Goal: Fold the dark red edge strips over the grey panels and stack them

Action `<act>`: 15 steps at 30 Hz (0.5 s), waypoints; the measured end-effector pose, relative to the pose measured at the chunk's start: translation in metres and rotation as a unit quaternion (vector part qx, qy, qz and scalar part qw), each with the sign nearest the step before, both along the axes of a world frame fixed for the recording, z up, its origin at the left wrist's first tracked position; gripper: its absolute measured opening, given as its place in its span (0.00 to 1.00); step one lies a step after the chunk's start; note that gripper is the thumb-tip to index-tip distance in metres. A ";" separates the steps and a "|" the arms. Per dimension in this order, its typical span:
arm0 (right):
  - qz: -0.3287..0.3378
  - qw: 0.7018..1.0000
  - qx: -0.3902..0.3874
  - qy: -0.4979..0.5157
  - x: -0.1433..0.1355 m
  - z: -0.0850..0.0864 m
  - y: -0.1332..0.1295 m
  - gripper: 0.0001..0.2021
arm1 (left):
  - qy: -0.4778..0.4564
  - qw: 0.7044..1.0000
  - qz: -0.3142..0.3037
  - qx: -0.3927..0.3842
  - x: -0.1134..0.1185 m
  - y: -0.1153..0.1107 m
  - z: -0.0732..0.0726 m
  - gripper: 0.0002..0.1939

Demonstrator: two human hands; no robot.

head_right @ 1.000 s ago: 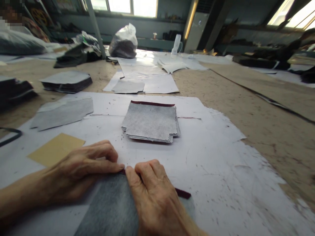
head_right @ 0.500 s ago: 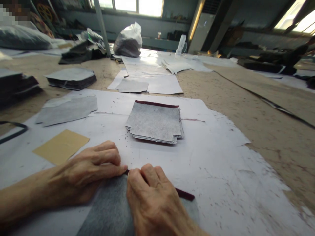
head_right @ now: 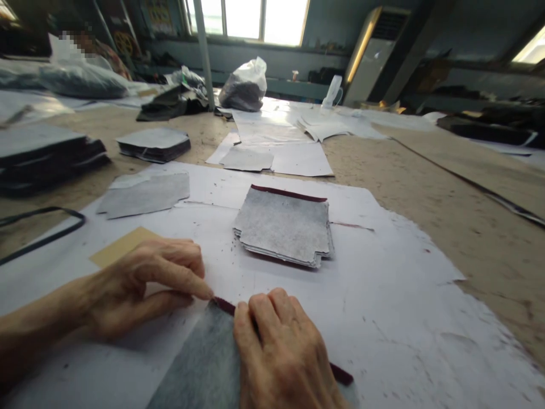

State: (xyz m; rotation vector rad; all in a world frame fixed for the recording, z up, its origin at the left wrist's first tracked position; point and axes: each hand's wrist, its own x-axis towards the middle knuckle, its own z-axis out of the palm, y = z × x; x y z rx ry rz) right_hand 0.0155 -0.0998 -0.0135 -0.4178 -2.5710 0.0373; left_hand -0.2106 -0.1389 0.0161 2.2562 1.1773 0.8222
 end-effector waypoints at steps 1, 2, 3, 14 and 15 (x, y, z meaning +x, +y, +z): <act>0.000 1.000 -0.002 -0.003 0.000 0.000 0.001 0.14 | 0.018 1.000 -0.016 -0.009 -0.002 -0.001 0.002 0.13; 0.001 1.000 -0.003 -0.004 0.000 -0.001 0.001 0.14 | 0.042 0.999 -0.031 -0.013 -0.003 -0.002 0.004 0.13; 0.005 1.000 -0.006 -0.003 0.001 -0.001 0.002 0.14 | 0.073 0.996 -0.046 -0.017 -0.004 -0.003 0.005 0.12; 0.031 0.995 -0.083 -0.041 0.000 0.003 0.007 0.21 | 0.250 0.967 -0.052 -0.020 0.005 -0.007 0.012 0.06; 0.034 0.996 -0.071 -0.047 0.000 0.003 0.007 0.20 | 0.254 0.966 -0.048 -0.022 0.005 -0.007 0.013 0.06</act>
